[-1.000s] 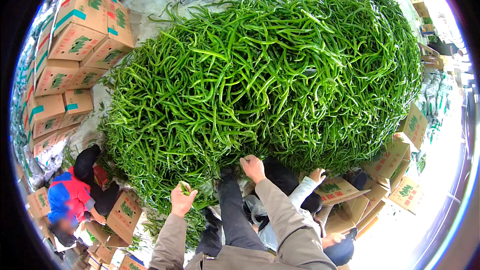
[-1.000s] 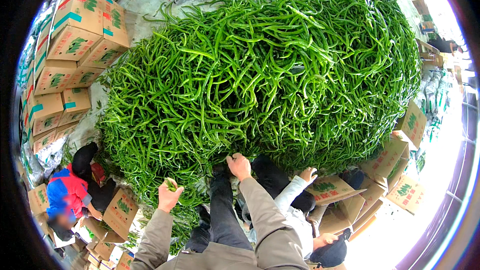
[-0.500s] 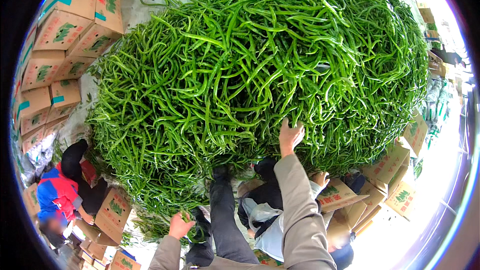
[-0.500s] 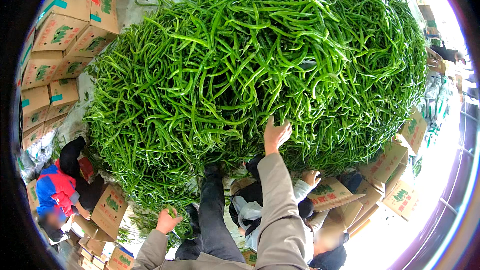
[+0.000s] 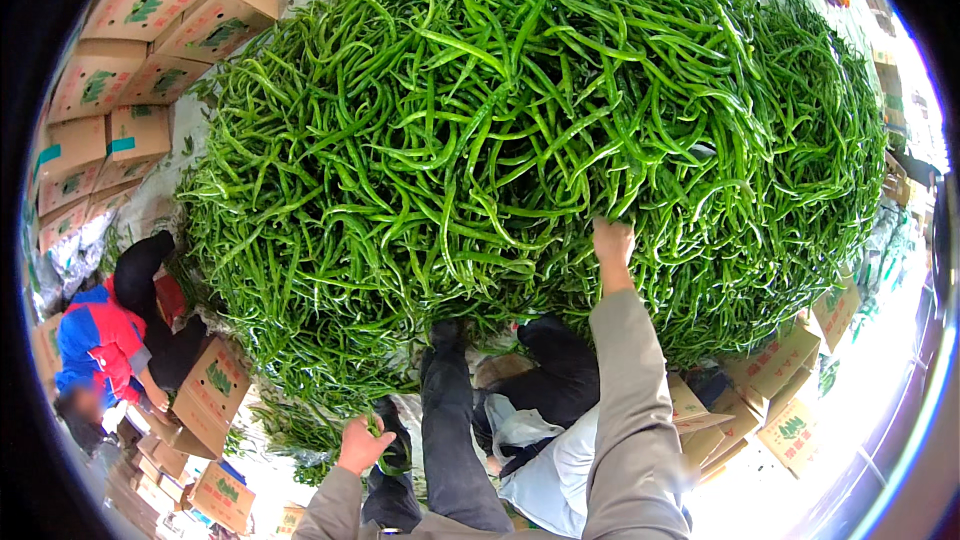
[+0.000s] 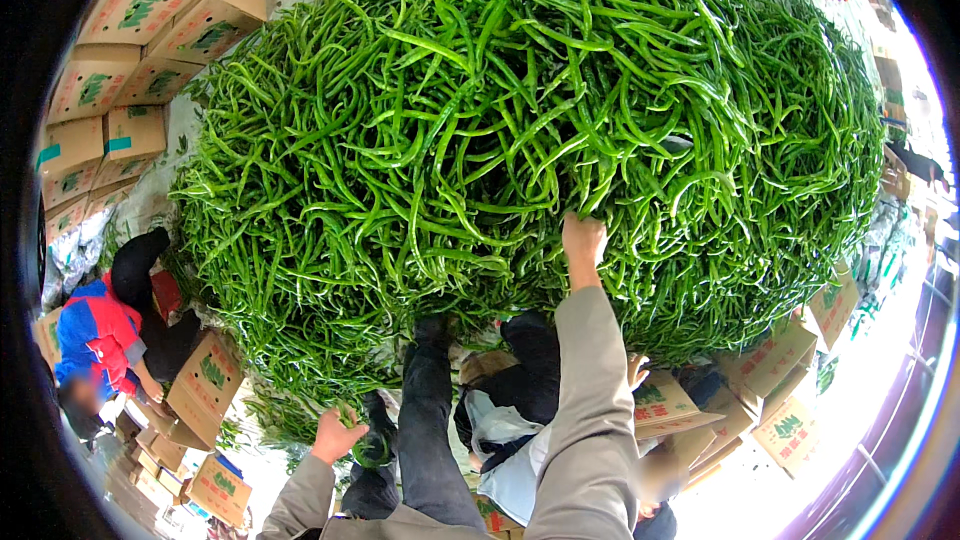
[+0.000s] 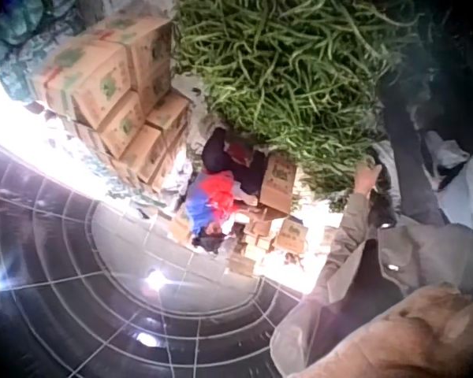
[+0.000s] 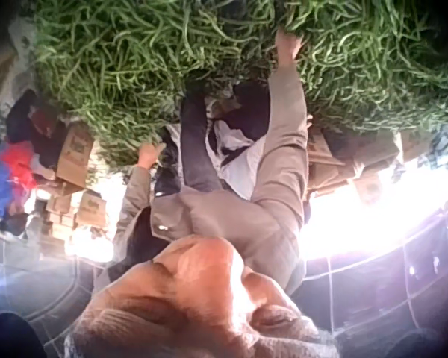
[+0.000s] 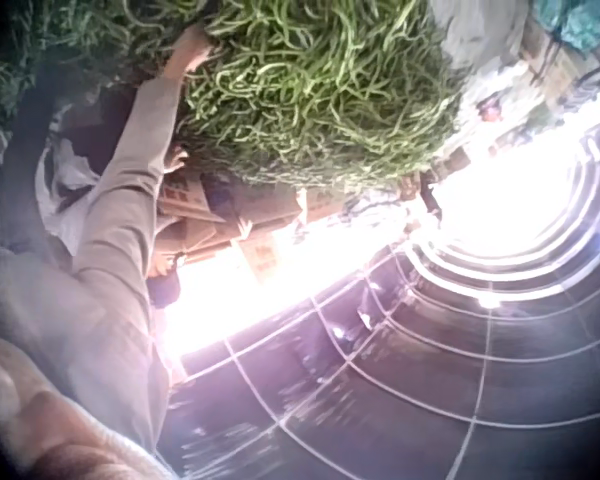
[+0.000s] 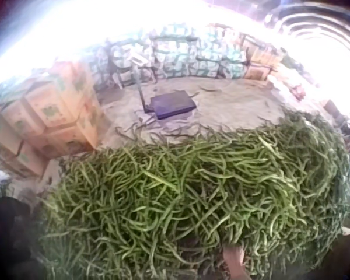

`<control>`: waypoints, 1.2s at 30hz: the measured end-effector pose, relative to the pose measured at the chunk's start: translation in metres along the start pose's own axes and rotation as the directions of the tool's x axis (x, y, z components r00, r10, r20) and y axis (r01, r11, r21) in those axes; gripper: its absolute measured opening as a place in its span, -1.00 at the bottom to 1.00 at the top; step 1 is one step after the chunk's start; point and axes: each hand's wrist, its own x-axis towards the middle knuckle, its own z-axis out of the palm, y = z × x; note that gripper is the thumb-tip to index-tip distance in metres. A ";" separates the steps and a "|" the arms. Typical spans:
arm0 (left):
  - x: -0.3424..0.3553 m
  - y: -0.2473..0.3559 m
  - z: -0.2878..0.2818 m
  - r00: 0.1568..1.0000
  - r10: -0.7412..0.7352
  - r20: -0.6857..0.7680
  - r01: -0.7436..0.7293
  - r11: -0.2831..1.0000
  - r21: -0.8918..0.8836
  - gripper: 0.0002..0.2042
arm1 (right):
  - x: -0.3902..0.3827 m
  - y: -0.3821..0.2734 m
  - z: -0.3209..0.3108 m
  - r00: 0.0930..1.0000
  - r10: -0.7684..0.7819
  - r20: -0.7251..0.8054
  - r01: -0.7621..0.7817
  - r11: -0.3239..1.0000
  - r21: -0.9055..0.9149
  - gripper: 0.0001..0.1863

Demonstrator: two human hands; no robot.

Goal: The person picks green peppers from a large pile, places them into a cardboard box on a scale, and then seals the box with tape. Other workers are visible in the background performing similar tasks.

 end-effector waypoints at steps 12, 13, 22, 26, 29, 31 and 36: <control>0.009 0.025 0.000 0.999 -0.044 0.010 0.045 0.991 -0.126 -0.70 | -0.137 0.051 -0.013 0.998 0.057 -0.026 -0.040 0.895 0.444 -0.55; 0.009 0.036 -0.003 0.998 -0.062 0.018 0.064 0.993 -0.097 -0.70 | -0.142 0.042 -0.007 0.986 0.094 -0.135 -0.005 0.840 0.542 -0.63; 0.005 0.025 0.005 0.999 -0.025 -0.047 0.019 0.993 -0.117 -0.70 | -0.123 -0.084 0.020 0.837 0.382 0.392 -0.391 -0.085 0.916 -0.59; 0.003 0.022 0.006 0.999 -0.005 -0.051 0.000 0.994 -0.105 -0.69 | -0.089 -0.116 0.065 0.642 0.406 0.650 -0.591 -0.277 0.757 -0.65; -0.002 0.019 0.005 0.998 0.019 -0.067 -0.026 0.994 -0.109 -0.69 | -0.077 -0.123 0.077 0.692 0.192 0.696 -0.628 -0.315 0.712 -0.77; 0.000 0.020 0.005 0.998 0.008 -0.063 -0.016 0.991 -0.130 -0.69 | -0.071 -0.114 0.084 0.669 0.235 0.705 -0.660 -0.248 0.709 -0.77; 0.003 0.019 0.009 0.998 -0.054 -0.043 0.048 0.990 -0.133 -0.70 | -0.111 -0.082 0.064 0.814 0.418 0.402 -0.416 -0.062 0.907 -0.71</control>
